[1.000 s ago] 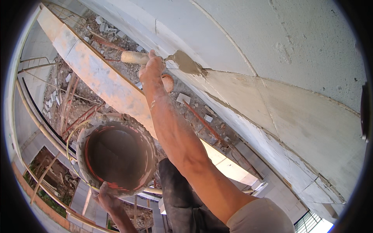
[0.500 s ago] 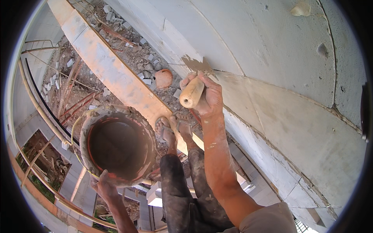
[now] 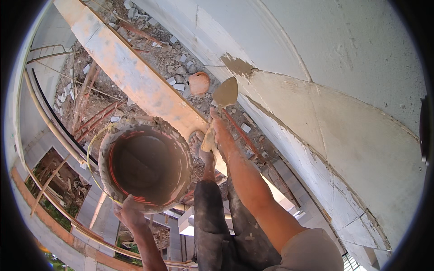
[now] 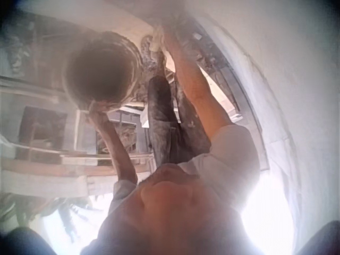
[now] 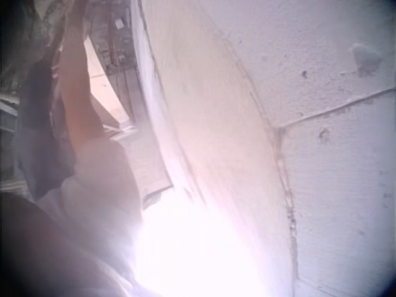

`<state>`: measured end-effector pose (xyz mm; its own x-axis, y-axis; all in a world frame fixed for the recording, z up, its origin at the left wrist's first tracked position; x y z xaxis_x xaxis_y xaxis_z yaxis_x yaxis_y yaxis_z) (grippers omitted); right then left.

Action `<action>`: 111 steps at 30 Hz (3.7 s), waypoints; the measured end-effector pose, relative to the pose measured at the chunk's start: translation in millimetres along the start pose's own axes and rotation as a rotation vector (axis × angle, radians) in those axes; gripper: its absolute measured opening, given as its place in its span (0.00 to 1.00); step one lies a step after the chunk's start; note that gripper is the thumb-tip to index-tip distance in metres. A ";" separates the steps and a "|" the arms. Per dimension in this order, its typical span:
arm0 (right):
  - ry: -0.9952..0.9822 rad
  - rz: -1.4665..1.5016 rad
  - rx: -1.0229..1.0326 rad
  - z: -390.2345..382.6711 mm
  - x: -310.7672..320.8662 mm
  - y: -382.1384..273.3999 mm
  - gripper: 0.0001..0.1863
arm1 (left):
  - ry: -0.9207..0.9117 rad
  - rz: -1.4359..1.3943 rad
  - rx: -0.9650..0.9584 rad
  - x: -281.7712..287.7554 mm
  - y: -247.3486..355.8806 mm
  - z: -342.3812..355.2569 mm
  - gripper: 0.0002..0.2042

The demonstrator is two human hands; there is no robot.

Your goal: The person scoops wet cement from a bucket using a trowel and applies it to a white block wall. The person repeatedly smooths the cement onto the wall surface, working along the vertical joints between blocks.

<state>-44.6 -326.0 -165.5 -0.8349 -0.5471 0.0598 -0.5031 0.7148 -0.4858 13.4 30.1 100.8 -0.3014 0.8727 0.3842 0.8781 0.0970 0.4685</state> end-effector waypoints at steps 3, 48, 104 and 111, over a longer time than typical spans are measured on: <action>0.035 0.143 0.049 54.2 -22.6 -11.0 0.15 | -0.047 0.116 -0.047 -1.6 6.1 7.3 0.21; -0.229 -0.389 0.241 -153.4 67.5 -97.3 0.23 | -0.131 0.059 0.067 3.8 10.2 3.2 0.20; -0.352 -1.094 0.283 -254.5 65.9 -155.2 0.21 | -0.160 0.039 -0.102 -20.0 51.0 -35.8 0.12; -0.576 -1.839 0.759 -230.2 -9.6 -185.6 0.19 | -0.333 0.332 -0.314 -87.4 90.5 -85.7 0.21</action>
<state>5.4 -353.1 124.9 0.6495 -0.4077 0.6418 -0.1875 -0.9039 -0.3844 87.4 -78.4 177.8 0.1505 0.9408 0.3038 0.7380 -0.3114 0.5987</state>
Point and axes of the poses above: each hand's wrist, its own z-axis towards the middle knuckle, its own x-axis out of the back of the hand, y = z × x, the point moved 6 cm from there along z, towards the middle knuckle, and after that the axes turned 14 degrees about x, right-handed, at the moved point
